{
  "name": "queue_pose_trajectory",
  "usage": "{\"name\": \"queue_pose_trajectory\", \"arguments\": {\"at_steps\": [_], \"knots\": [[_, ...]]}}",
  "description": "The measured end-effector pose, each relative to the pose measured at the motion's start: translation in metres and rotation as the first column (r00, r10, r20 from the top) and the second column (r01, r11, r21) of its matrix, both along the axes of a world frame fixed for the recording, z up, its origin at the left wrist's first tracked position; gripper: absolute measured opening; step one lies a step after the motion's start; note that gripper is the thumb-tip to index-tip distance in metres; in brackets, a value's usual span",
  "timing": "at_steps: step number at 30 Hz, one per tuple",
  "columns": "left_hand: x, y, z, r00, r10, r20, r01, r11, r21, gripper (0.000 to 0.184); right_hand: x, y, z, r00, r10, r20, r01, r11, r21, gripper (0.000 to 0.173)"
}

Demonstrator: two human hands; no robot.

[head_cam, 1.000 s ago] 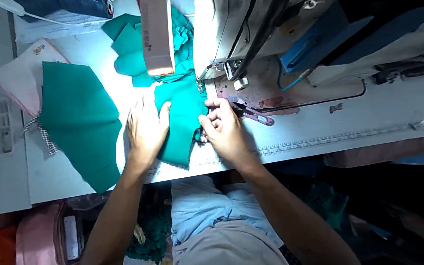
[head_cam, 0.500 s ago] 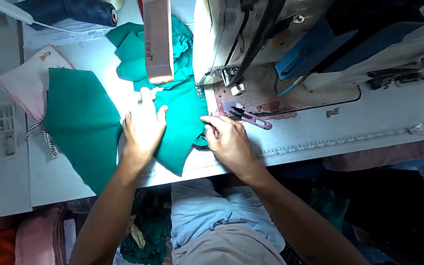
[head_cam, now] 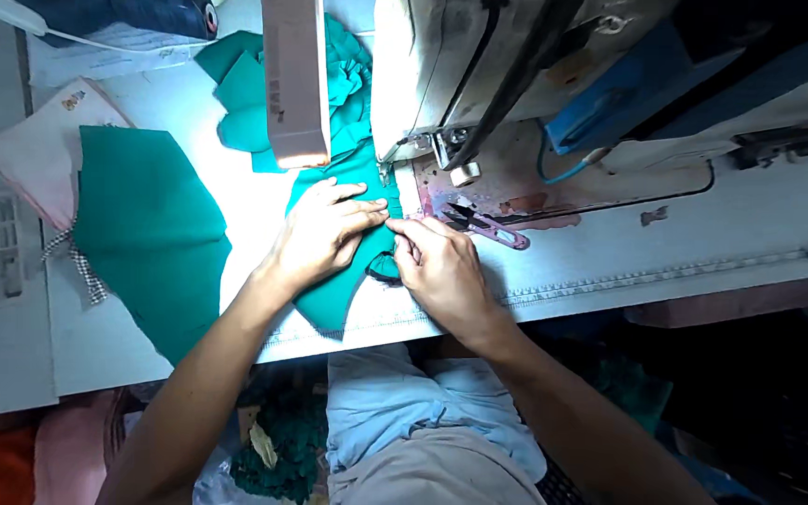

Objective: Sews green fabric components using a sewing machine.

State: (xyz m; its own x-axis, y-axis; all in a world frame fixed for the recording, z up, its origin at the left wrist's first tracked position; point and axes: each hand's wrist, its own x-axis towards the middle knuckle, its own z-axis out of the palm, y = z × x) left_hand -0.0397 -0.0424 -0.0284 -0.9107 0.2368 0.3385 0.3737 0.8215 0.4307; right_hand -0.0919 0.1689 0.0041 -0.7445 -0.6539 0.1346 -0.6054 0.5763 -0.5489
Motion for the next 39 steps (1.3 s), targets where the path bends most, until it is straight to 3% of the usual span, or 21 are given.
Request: {"name": "queue_pose_trajectory", "arguments": {"at_steps": [6, 9, 11, 13, 18, 24, 30, 39], "knots": [[-0.014, -0.009, 0.001, 0.999, 0.028, -0.028, -0.028, 1.0, -0.01, 0.037, -0.013, -0.002, 0.008, 0.997, 0.049, 0.054, -0.048, 0.999, -0.014, 0.029], [-0.016, -0.01, 0.001, 0.999, 0.035, -0.003, -0.036, 0.999, -0.038, 0.039, -0.014, -0.003, 0.011, 0.984, -0.063, 0.168, 0.071, 0.997, -0.043, 0.023], [-0.016, -0.009, 0.001, 0.999, 0.049, -0.005, -0.049, 0.998, -0.051, 0.039, -0.011, -0.005, 0.011, 0.962, -0.159, 0.224, 0.174, 0.984, -0.048, 0.031], [-0.015, -0.009, 0.0, 0.999, 0.047, -0.008, -0.048, 0.998, -0.051, 0.039, -0.006, -0.007, 0.009, 0.96, -0.165, 0.227, 0.179, 0.983, -0.04, 0.033], [-0.018, -0.018, -0.002, 0.999, -0.025, -0.03, 0.021, 0.993, -0.117, 0.04, -0.016, -0.001, 0.012, 0.962, -0.07, 0.265, 0.091, 0.993, -0.07, 0.015], [-0.017, -0.027, 0.006, 0.982, -0.177, -0.059, 0.169, 0.978, -0.12, 0.038, -0.014, -0.006, 0.002, 1.0, -0.02, 0.019, 0.021, 0.999, -0.043, 0.017], [-0.017, -0.028, 0.005, 0.98, -0.195, -0.03, 0.19, 0.974, -0.12, 0.04, -0.01, 0.002, -0.01, 0.973, 0.061, -0.225, -0.037, 0.993, 0.109, 0.031], [-0.029, -0.031, 0.006, 0.99, -0.126, -0.058, 0.116, 0.982, -0.148, 0.04, -0.025, -0.006, -0.003, 0.939, 0.144, -0.314, -0.072, 0.971, 0.23, 0.035]]}}
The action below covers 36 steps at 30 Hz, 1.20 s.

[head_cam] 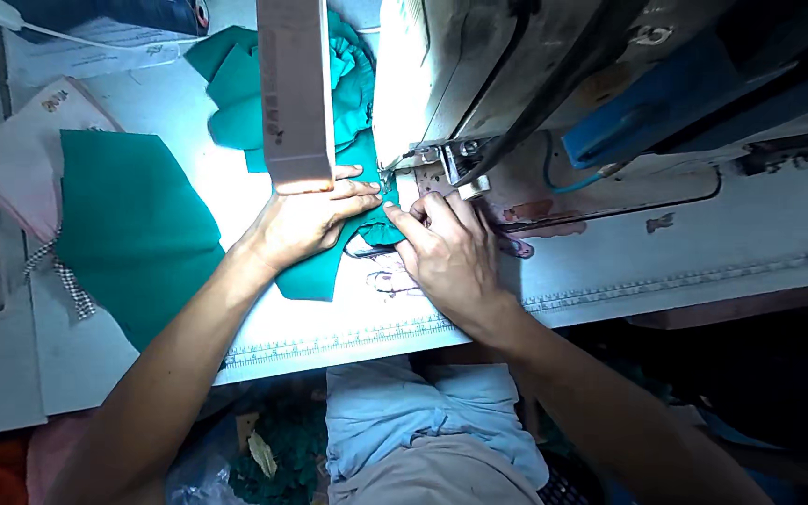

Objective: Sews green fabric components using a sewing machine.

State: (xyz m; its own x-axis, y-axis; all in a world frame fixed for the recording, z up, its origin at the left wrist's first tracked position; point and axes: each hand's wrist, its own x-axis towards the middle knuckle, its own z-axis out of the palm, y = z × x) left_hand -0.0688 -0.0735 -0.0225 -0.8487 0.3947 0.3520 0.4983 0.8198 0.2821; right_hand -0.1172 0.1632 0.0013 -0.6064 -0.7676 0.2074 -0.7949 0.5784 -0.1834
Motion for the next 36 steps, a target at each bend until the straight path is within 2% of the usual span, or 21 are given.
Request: {"name": "queue_pose_trajectory", "arguments": {"at_steps": [3, 8, 14, 20, 26, 36], "knots": [[-0.002, 0.0, 0.0, 1.0, 0.021, -0.019, -0.021, 1.0, 0.001, 0.04, 0.0, -0.001, -0.002, 1.0, -0.004, -0.002, 0.004, 1.0, -0.007, 0.033], [-0.003, -0.001, 0.001, 1.0, 0.012, -0.023, -0.012, 1.0, 0.005, 0.037, 0.002, -0.006, -0.013, 0.997, -0.009, 0.073, 0.023, 0.981, -0.195, 0.027], [-0.006, -0.008, 0.0, 0.998, -0.062, 0.011, 0.062, 0.998, 0.017, 0.036, -0.022, 0.012, -0.02, 0.976, 0.212, 0.04, -0.196, 0.948, -0.252, 0.019], [-0.005, -0.008, 0.008, 0.993, -0.118, 0.002, 0.117, 0.993, 0.015, 0.036, -0.034, 0.016, -0.012, 0.949, 0.309, 0.061, -0.296, 0.941, -0.163, 0.022], [0.0, -0.008, 0.005, 0.992, -0.119, 0.033, 0.119, 0.993, 0.001, 0.042, -0.029, 0.015, -0.005, 0.963, 0.268, 0.005, -0.268, 0.963, -0.04, 0.021], [-0.003, -0.009, 0.004, 0.997, -0.049, 0.052, 0.05, 0.999, -0.02, 0.042, -0.032, 0.011, -0.006, 0.969, 0.243, -0.039, -0.243, 0.97, 0.006, 0.022]]}}
